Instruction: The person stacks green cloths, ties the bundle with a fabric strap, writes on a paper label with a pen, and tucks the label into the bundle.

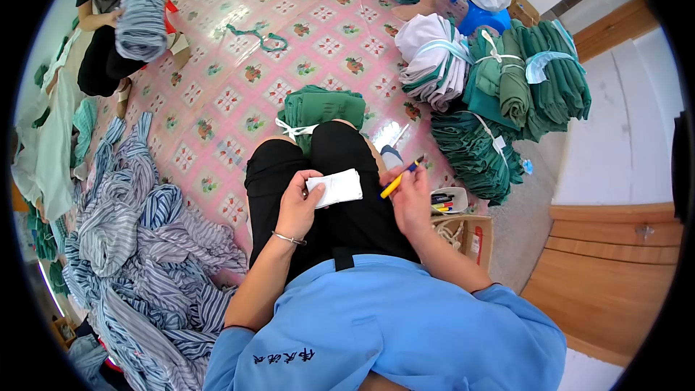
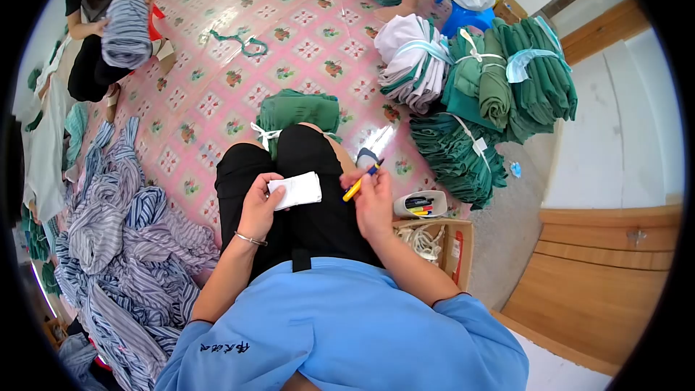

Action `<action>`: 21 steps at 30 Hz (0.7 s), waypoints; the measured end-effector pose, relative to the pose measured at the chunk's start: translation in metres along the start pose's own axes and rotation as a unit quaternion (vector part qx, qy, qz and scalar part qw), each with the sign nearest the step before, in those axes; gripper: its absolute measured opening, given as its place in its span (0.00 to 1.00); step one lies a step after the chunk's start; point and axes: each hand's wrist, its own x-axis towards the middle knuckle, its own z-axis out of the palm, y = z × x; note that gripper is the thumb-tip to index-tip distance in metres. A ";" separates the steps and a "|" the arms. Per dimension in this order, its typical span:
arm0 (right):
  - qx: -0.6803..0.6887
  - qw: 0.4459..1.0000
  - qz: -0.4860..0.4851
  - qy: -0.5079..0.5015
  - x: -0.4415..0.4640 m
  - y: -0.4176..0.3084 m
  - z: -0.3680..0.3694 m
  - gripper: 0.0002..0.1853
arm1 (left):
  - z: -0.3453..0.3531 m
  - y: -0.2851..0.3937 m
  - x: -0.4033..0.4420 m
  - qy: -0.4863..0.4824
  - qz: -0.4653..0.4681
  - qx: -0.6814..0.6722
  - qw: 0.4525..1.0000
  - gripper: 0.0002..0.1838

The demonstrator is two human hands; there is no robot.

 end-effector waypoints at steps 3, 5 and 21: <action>-0.023 0.999 0.023 0.011 -0.005 0.004 -0.008 0.09 | -0.004 -0.007 0.001 0.000 0.022 0.031 0.999 0.11; -0.075 0.996 0.005 0.041 0.000 -0.006 -0.010 0.15 | -0.007 -0.009 0.001 -0.007 0.033 0.076 0.997 0.12; -0.246 0.918 0.002 -0.312 -0.002 -0.025 0.026 0.14 | 0.003 0.006 -0.011 -0.086 -0.022 0.104 0.991 0.11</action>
